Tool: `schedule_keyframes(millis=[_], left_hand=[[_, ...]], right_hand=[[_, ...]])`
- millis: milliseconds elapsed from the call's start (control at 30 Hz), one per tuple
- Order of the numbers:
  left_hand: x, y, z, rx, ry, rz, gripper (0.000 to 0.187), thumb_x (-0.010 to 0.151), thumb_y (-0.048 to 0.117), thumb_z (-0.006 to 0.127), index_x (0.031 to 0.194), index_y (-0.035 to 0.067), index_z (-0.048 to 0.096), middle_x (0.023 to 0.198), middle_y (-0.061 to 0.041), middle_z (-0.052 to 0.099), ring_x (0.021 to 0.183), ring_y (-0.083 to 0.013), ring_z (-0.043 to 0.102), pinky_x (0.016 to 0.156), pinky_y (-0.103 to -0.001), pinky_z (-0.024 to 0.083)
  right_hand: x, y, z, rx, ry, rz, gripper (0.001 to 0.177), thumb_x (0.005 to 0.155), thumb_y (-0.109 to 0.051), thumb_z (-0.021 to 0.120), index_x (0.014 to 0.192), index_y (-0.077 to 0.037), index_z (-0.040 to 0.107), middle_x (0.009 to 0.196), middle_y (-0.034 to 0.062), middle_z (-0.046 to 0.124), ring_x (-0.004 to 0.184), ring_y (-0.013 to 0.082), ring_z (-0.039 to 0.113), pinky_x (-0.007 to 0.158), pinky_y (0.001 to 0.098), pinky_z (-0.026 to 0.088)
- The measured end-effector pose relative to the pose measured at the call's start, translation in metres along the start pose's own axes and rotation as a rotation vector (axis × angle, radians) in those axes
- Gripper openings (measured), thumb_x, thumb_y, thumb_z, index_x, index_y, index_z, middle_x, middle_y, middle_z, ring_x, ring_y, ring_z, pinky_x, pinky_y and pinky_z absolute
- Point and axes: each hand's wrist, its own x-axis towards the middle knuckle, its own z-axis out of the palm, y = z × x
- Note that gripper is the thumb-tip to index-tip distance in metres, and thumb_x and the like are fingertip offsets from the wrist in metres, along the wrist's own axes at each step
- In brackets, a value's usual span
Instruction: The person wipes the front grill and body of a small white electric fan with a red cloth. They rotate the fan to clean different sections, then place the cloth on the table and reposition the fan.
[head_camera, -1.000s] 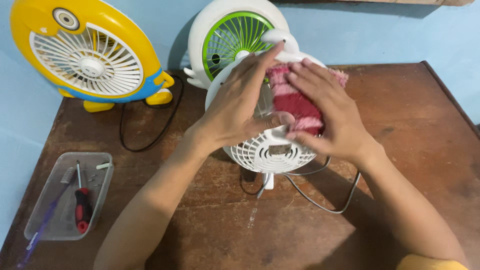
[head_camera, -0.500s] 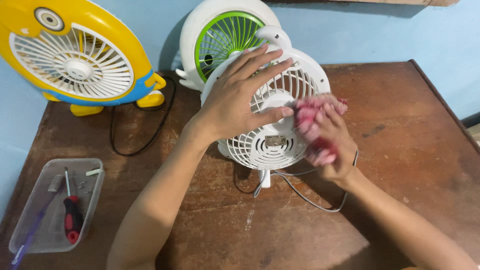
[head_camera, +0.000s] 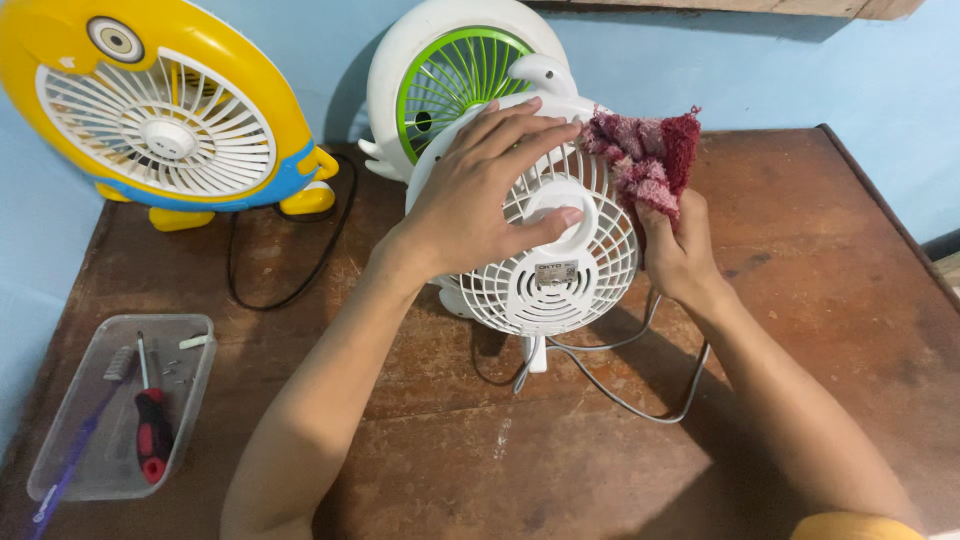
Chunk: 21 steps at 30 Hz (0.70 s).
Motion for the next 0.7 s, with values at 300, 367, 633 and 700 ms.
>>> schedule_keyframes(millis=[300, 367, 633, 700], left_hand=[[0.0, -0.002, 0.0, -0.057, 0.021, -0.006, 0.072, 0.089, 0.048, 0.076, 0.15, 0.017, 0.055, 0.151, -0.009, 0.054, 0.15, -0.0293, 0.041, 0.128, -0.047, 0.028], [0.003, -0.003, 0.001, -0.027, 0.033, 0.019, 0.073, 0.086, 0.044, 0.077, 0.15, 0.017, 0.054, 0.151, -0.009, 0.055, 0.15, -0.0285, 0.041, 0.129, -0.049, 0.026], [-0.007, 0.002, 0.0, -0.005, 0.029, 0.041, 0.053, 0.106, 0.041, 0.062, 0.153, 0.019, 0.053, 0.15, -0.007, 0.056, 0.151, -0.0298, 0.04, 0.131, -0.049, 0.023], [-0.008, 0.003, -0.002, 0.005, 0.035, 0.039, 0.049, 0.11, 0.039, 0.057, 0.153, 0.017, 0.053, 0.149, -0.008, 0.057, 0.149, -0.0304, 0.042, 0.13, -0.049, 0.025]], right_hand=[[-0.032, -0.051, 0.027, -0.301, 0.072, -0.365, 0.047, 0.1, -0.017, 0.049, 0.144, 0.0, 0.046, 0.149, 0.0216, 0.05, 0.142, 0.0357, 0.045, 0.121, 0.0506, 0.032], [-0.038, -0.05, 0.034, -0.635, 0.032, -0.491, 0.052, 0.094, -0.026, 0.058, 0.143, -0.008, 0.06, 0.157, 0.0162, 0.047, 0.152, 0.0427, 0.035, 0.128, 0.0588, 0.024], [-0.028, 0.0, 0.015, -0.594, 0.008, -0.76, 0.052, 0.097, -0.05, 0.059, 0.138, -0.017, 0.066, 0.153, 0.0114, 0.052, 0.15, 0.0398, 0.039, 0.127, 0.0559, 0.031], [-0.02, 0.006, 0.013, -0.528, 0.01, -0.761, 0.049, 0.1, -0.047, 0.055, 0.139, -0.018, 0.065, 0.154, 0.0109, 0.051, 0.149, 0.0397, 0.041, 0.127, 0.0545, 0.034]])
